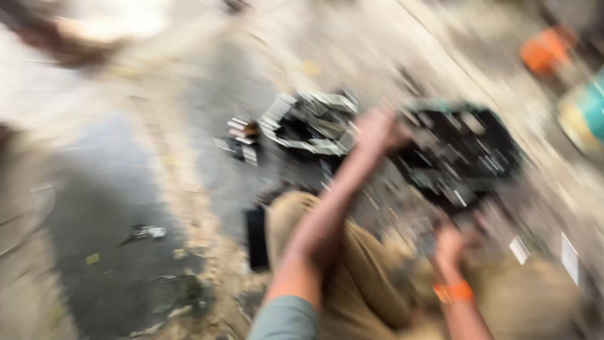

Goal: The person sits on the workshop floor working on a motorcycle engine crankcase. They hold the crankcase halves together, thread long metal rods through the case, and use a flat file to work the mating surface and edges of the casing, repositioning the case between passes.

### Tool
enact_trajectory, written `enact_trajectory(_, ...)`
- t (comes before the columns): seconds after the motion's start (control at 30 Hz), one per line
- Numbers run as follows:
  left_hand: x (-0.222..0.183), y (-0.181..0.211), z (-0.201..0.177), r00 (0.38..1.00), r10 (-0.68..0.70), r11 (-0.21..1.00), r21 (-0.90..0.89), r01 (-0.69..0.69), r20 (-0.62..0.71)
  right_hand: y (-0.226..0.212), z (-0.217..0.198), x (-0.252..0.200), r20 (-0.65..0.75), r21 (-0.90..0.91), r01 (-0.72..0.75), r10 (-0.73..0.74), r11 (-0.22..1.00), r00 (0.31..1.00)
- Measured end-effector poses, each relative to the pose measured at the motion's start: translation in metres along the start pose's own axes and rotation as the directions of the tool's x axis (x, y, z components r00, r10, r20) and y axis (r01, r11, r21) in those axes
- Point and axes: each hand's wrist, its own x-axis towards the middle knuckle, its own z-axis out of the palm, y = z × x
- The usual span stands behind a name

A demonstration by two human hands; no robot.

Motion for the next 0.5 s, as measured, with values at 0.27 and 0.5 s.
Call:
enact_trajectory(0.27, 0.013, -0.028, 0.008, 0.961, -0.262, 0.945, -0.224, 0.238, -0.083, -0.127, 0.014, 0.057, 0.011, 0.454, 0.335, -0.381, 0.826, 0.924)
enact_trajectory(0.5, 0.017, -0.048, 0.031, 0.943, -0.316, 0.886, -0.322, 0.333, 0.105, -0.099, 0.036, 0.079, 0.277, 0.208, 0.051, -0.109, 0.977, 0.955)
